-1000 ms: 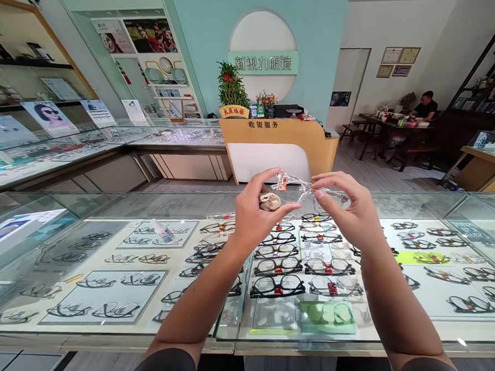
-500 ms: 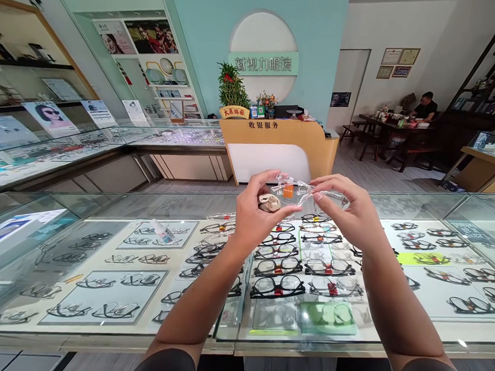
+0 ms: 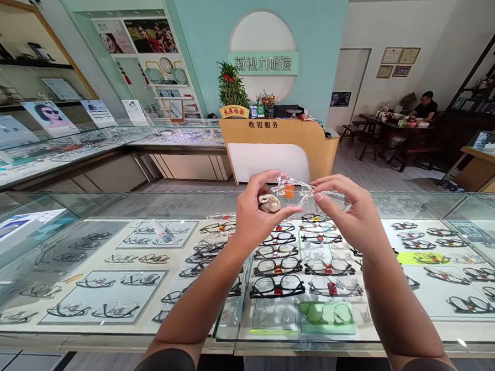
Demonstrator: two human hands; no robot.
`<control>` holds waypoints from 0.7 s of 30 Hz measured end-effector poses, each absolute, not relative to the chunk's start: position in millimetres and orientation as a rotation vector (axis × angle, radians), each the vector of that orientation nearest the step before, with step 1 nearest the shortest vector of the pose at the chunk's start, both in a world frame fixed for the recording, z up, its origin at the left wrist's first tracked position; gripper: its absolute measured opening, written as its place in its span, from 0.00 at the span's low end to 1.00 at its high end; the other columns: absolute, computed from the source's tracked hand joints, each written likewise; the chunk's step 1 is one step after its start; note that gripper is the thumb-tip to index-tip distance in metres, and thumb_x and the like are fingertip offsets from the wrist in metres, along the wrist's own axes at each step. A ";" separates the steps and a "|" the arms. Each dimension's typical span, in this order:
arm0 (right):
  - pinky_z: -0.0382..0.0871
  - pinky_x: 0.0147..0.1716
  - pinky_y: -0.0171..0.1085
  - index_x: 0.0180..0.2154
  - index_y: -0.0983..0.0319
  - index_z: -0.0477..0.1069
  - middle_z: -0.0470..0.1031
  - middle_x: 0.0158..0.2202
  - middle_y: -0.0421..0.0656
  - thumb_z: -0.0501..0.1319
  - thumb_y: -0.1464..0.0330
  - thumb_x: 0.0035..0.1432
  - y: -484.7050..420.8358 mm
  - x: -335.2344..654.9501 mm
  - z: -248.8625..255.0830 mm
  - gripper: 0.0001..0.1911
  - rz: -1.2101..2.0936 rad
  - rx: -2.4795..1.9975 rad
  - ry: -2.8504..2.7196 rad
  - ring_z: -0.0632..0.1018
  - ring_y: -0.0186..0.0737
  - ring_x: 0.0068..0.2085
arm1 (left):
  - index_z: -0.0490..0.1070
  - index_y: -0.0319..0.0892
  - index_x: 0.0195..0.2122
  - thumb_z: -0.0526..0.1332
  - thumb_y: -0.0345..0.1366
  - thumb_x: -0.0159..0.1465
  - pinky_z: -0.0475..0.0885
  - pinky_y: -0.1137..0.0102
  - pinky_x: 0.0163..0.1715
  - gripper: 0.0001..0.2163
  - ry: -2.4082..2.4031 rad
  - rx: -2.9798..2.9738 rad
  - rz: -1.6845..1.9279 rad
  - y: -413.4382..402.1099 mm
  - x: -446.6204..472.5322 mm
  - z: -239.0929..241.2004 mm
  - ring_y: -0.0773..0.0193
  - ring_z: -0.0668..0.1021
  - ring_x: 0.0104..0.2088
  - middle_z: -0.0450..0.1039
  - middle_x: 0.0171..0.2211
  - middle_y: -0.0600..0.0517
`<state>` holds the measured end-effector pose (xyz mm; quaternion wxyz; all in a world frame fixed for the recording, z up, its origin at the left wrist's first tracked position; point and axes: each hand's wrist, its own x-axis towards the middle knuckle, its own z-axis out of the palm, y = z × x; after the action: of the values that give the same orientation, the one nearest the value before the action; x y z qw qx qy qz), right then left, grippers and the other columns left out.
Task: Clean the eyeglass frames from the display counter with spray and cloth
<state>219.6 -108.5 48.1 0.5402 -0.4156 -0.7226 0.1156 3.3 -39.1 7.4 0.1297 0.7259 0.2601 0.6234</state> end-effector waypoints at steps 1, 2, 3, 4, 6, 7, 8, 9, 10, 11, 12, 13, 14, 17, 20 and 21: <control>0.72 0.56 0.53 0.40 0.52 0.80 0.85 0.48 0.43 0.65 0.63 0.71 -109.0 219.6 48.3 0.05 0.275 -0.987 -1.719 0.82 0.50 0.53 | 0.72 0.50 0.61 0.84 0.46 0.51 0.80 0.61 0.41 0.38 0.749 2.112 1.813 -39.1 3.2 7.3 0.52 0.86 0.48 0.82 0.56 0.43; 0.71 0.55 0.53 0.39 0.53 0.80 0.85 0.48 0.43 0.66 0.63 0.71 -109.4 219.6 48.6 0.05 0.277 -0.986 -1.720 0.82 0.50 0.52 | 0.72 0.50 0.61 0.84 0.46 0.51 0.80 0.61 0.41 0.38 0.740 2.116 1.814 -39.1 3.2 7.3 0.52 0.86 0.48 0.81 0.56 0.43; 0.71 0.55 0.52 0.39 0.53 0.80 0.85 0.48 0.43 0.66 0.63 0.71 -109.8 219.6 48.9 0.05 0.280 -0.985 -1.719 0.82 0.49 0.52 | 0.72 0.50 0.62 0.84 0.45 0.51 0.80 0.61 0.41 0.38 0.731 2.119 1.815 -39.2 3.1 7.2 0.52 0.86 0.48 0.81 0.56 0.43; 0.71 0.55 0.52 0.39 0.53 0.80 0.85 0.48 0.43 0.66 0.63 0.71 -110.2 219.5 49.2 0.05 0.284 -0.985 -1.718 0.82 0.49 0.52 | 0.72 0.50 0.62 0.84 0.45 0.52 0.80 0.61 0.41 0.38 0.723 2.122 1.816 -39.2 3.1 7.2 0.52 0.86 0.48 0.81 0.56 0.43; 0.72 0.54 0.52 0.39 0.53 0.80 0.85 0.48 0.43 0.66 0.62 0.71 -110.6 219.4 49.7 0.06 0.288 -0.986 -1.716 0.82 0.50 0.52 | 0.71 0.50 0.62 0.84 0.45 0.52 0.80 0.61 0.41 0.38 0.722 2.123 1.812 -39.3 2.9 7.2 0.52 0.86 0.48 0.81 0.56 0.43; 0.72 0.54 0.52 0.39 0.53 0.80 0.85 0.48 0.43 0.66 0.62 0.71 -110.7 219.4 49.8 0.06 0.287 -0.987 -1.717 0.82 0.50 0.52 | 0.71 0.49 0.62 0.84 0.45 0.52 0.80 0.61 0.41 0.38 0.726 2.123 1.807 -39.4 2.9 7.2 0.52 0.86 0.47 0.81 0.56 0.43; 0.72 0.54 0.53 0.39 0.53 0.80 0.85 0.48 0.43 0.66 0.62 0.71 -110.7 219.4 49.9 0.06 0.286 -0.987 -1.717 0.82 0.50 0.52 | 0.71 0.49 0.61 0.84 0.45 0.52 0.80 0.61 0.41 0.38 0.729 2.121 1.803 -39.5 2.9 7.2 0.52 0.86 0.47 0.81 0.56 0.43; 0.72 0.54 0.53 0.39 0.53 0.80 0.85 0.47 0.43 0.66 0.62 0.70 -110.6 219.3 49.8 0.06 0.286 -0.986 -1.716 0.82 0.50 0.52 | 0.71 0.49 0.61 0.84 0.45 0.52 0.81 0.61 0.42 0.38 0.730 2.120 1.800 -39.6 2.9 7.3 0.52 0.86 0.47 0.81 0.57 0.43; 0.72 0.54 0.53 0.39 0.53 0.80 0.85 0.47 0.43 0.66 0.62 0.70 -110.5 219.3 49.6 0.06 0.285 -0.985 -1.715 0.82 0.50 0.51 | 0.71 0.49 0.61 0.84 0.45 0.52 0.81 0.60 0.42 0.38 0.728 2.118 1.797 -39.6 3.0 7.4 0.52 0.86 0.47 0.81 0.57 0.43; 0.72 0.54 0.53 0.39 0.53 0.80 0.85 0.47 0.43 0.66 0.62 0.70 -110.3 219.3 49.4 0.06 0.286 -0.985 -1.715 0.82 0.51 0.51 | 0.71 0.49 0.61 0.84 0.45 0.52 0.81 0.60 0.43 0.38 0.726 2.116 1.798 -39.6 3.1 7.5 0.52 0.86 0.47 0.81 0.57 0.43; 0.72 0.54 0.53 0.39 0.53 0.80 0.85 0.47 0.43 0.66 0.62 0.70 -110.3 219.3 49.2 0.06 0.288 -0.985 -1.713 0.82 0.51 0.51 | 0.71 0.49 0.61 0.84 0.45 0.52 0.81 0.60 0.43 0.38 0.723 2.114 1.803 -39.7 3.2 7.6 0.52 0.86 0.47 0.81 0.57 0.43; 0.72 0.54 0.53 0.39 0.53 0.80 0.85 0.47 0.43 0.66 0.62 0.70 -110.3 219.4 49.1 0.06 0.291 -0.984 -1.712 0.82 0.51 0.51 | 0.71 0.49 0.61 0.84 0.45 0.52 0.81 0.60 0.43 0.38 0.722 2.113 1.806 -39.7 3.3 7.7 0.52 0.86 0.47 0.81 0.57 0.43; 0.72 0.54 0.53 0.39 0.53 0.80 0.85 0.47 0.43 0.66 0.62 0.70 -110.4 219.4 49.0 0.06 0.294 -0.985 -1.711 0.82 0.51 0.51 | 0.71 0.49 0.61 0.84 0.45 0.52 0.81 0.60 0.43 0.38 0.722 2.113 1.808 -39.8 3.4 7.7 0.52 0.86 0.47 0.81 0.57 0.43; 0.71 0.55 0.53 0.39 0.53 0.80 0.85 0.49 0.44 0.66 0.62 0.70 -110.7 219.7 48.9 0.06 0.311 -0.992 -1.709 0.82 0.51 0.52 | 0.72 0.50 0.61 0.84 0.45 0.51 0.81 0.59 0.43 0.38 0.719 2.114 1.807 -40.0 3.7 7.8 0.52 0.86 0.46 0.82 0.56 0.43; 0.71 0.56 0.52 0.38 0.53 0.80 0.85 0.51 0.43 0.66 0.62 0.70 -109.9 220.5 48.8 0.06 0.341 -1.006 -1.705 0.82 0.50 0.53 | 0.71 0.50 0.61 0.84 0.44 0.51 0.83 0.57 0.45 0.38 0.694 2.090 1.793 -40.3 4.0 7.8 0.51 0.86 0.47 0.82 0.56 0.43; 0.71 0.56 0.52 0.38 0.53 0.80 0.84 0.52 0.44 0.66 0.62 0.70 -109.2 220.9 48.6 0.06 0.357 -1.013 -1.704 0.82 0.50 0.54 | 0.71 0.50 0.61 0.84 0.44 0.51 0.83 0.57 0.45 0.38 0.677 2.073 1.784 -40.5 4.1 7.8 0.51 0.86 0.48 0.82 0.56 0.43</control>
<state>220.9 -109.2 48.6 0.5344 -0.4252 -0.7150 0.1497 4.1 -40.5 7.8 0.1614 0.7260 0.2371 0.6250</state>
